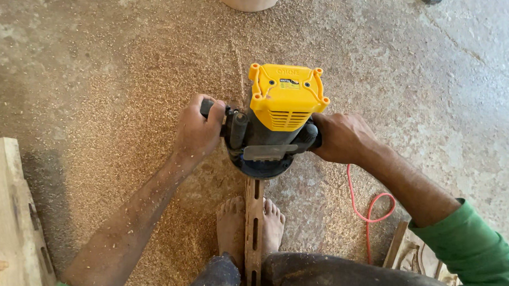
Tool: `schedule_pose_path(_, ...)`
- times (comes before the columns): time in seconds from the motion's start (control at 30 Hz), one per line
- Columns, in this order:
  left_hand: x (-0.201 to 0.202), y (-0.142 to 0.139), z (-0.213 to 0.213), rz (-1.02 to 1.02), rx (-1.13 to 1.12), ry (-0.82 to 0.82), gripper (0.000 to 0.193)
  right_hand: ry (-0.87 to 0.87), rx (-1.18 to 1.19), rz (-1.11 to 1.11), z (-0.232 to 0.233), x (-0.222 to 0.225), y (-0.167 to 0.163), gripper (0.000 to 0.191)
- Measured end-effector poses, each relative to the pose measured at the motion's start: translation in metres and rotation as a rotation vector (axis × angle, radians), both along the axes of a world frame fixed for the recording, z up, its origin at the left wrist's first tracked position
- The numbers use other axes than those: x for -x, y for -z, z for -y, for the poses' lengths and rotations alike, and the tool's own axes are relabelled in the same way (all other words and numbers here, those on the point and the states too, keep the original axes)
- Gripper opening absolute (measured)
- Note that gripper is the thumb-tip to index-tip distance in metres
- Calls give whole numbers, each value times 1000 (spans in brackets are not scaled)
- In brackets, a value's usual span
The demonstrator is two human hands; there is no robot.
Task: The person sits on the floor and uses a handheld electric router to cut a groove along the length of a wooden plank. They hold the wood steady with their bare feet while guiding the tool with both hands. After finishing one plank, they set it aside and repeat the process on a second plank.
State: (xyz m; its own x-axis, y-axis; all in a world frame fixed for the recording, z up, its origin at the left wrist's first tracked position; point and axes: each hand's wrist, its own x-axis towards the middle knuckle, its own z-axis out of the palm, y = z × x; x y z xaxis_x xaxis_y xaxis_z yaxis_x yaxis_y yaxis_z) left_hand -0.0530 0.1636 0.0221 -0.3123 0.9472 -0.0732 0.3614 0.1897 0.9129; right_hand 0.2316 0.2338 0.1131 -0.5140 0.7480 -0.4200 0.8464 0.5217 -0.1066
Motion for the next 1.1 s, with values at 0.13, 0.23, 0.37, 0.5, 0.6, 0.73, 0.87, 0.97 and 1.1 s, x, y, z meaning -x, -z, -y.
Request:
schedule_pose_path(0.13, 0, -3, -2, -23, -31, 4, 37, 15, -15, 42, 2, 2, -2, 39)
schedule_pose_path(0.23, 1, -5, -2, 5, 70, 27, 36, 37, 11, 23, 6, 3, -2, 36)
schedule_pose_path(0.37, 0, -6, -2, 14, 24, 47, 33, 32, -3, 42, 10, 3, -2, 30)
schedule_pose_path(0.5, -1, -2, -3, 16, 19, 18, 34, 65, 13, 43, 11, 4, -1, 31)
schedule_pose_path(0.6, 0, 1, -5, 127, 27, 19, 33, 112, 11, 42, 14, 3, 1, 33)
schedule_pose_path(0.73, -1, 6, -5, 210, 43, -10, 34, 83, -76, -50, 18, 0, 4, 36)
schedule_pose_path(0.87, -5, 8, -5, 81, -9, -77, 34, 90, -93, -47, 20, -2, 7, 36)
schedule_pose_path(0.97, -8, 7, -4, 5, 28, -107, 33, 98, -99, -48, 21, -2, 8, 37)
schedule_pose_path(1.1, -10, 5, -2, -13, -75, -113, 36, 84, -122, -59, 24, -2, 7, 40)
